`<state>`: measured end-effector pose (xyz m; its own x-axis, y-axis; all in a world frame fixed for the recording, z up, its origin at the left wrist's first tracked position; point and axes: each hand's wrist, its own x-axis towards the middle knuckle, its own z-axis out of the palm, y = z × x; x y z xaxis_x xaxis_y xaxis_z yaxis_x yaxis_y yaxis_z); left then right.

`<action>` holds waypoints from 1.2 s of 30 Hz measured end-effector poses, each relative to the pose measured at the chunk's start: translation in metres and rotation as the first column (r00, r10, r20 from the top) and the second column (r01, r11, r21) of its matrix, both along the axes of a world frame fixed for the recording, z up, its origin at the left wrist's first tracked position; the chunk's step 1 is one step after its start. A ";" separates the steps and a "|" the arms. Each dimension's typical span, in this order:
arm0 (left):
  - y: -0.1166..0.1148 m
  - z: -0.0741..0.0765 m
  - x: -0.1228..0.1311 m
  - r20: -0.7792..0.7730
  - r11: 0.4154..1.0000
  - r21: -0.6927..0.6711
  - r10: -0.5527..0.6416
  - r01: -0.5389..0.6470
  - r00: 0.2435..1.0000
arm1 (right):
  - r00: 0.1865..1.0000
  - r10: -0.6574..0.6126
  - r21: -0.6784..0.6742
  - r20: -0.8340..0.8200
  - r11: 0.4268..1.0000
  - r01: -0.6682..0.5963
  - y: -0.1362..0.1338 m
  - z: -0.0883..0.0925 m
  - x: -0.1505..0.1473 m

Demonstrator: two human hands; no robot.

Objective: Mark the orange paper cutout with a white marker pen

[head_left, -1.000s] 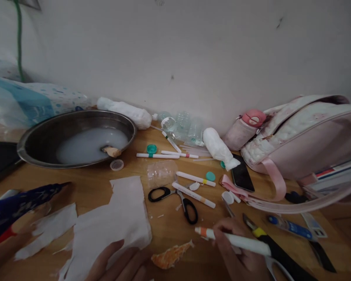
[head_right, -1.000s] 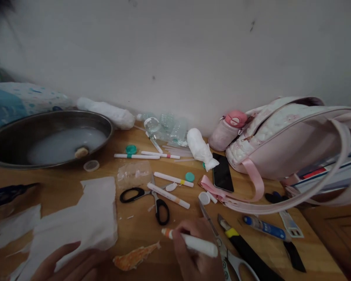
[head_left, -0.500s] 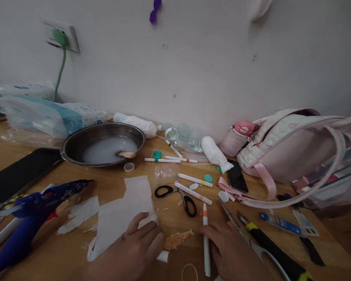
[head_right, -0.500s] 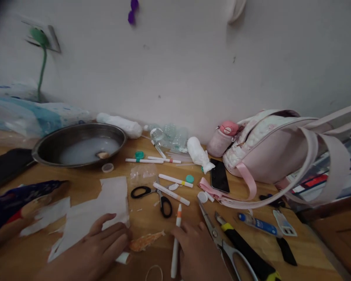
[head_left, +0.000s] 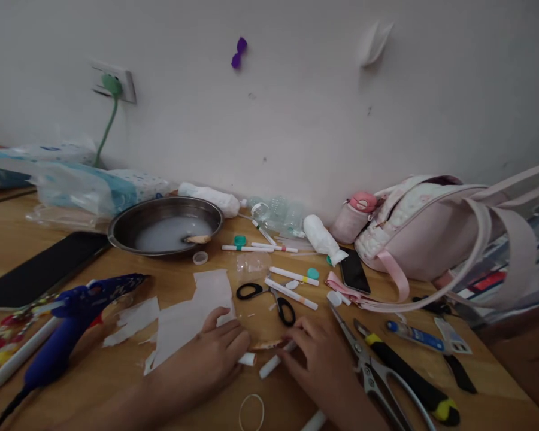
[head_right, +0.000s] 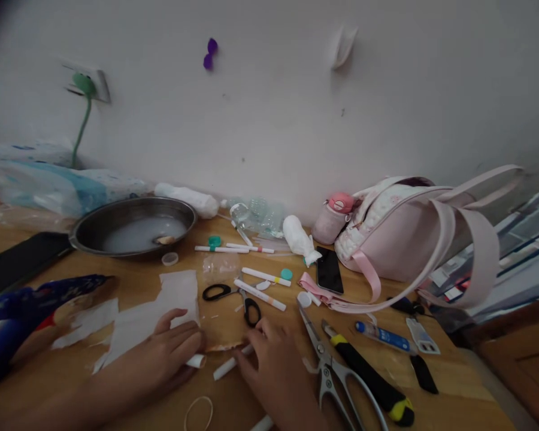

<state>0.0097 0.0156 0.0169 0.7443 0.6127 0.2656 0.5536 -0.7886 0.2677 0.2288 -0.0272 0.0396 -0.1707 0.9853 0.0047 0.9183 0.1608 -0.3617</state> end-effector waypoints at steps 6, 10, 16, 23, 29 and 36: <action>0.005 0.002 -0.001 0.059 0.988 -0.087 0.135 -0.130 0.989 | 0.992 -0.071 0.017 -0.107 0.997 0.073 0.001 -0.002 0.004; 0.007 -0.002 -0.001 0.111 0.968 -0.143 0.223 -0.207 0.968 | 0.961 -0.131 0.024 -0.243 0.990 0.140 0.003 -0.004 0.005; 0.004 -0.008 -0.001 0.150 0.933 -0.268 0.288 -0.241 0.946 | 0.889 -0.166 0.012 -0.427 0.982 0.189 0.006 -0.010 0.005; 0.003 0.006 0.001 0.090 0.838 -0.496 0.312 -0.229 0.946 | 0.809 -0.179 -0.047 -0.560 0.982 0.185 0.008 -0.015 -0.003; 0.001 0.004 -0.001 0.080 0.731 -0.631 0.397 -0.262 0.914 | 0.745 -0.277 -0.138 -0.606 0.960 0.244 0.007 -0.017 -0.005; 0.007 0.015 0.004 -0.038 0.623 -0.710 0.432 -0.329 0.901 | 0.775 -0.328 -0.174 -0.540 0.945 0.278 0.001 -0.012 0.001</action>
<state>0.0141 0.0223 0.0315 0.3941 0.8764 -0.2767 0.6822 -0.0772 0.7271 0.2294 -0.0261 0.0280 0.1446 0.9866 -0.0755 0.5512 -0.1437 -0.8219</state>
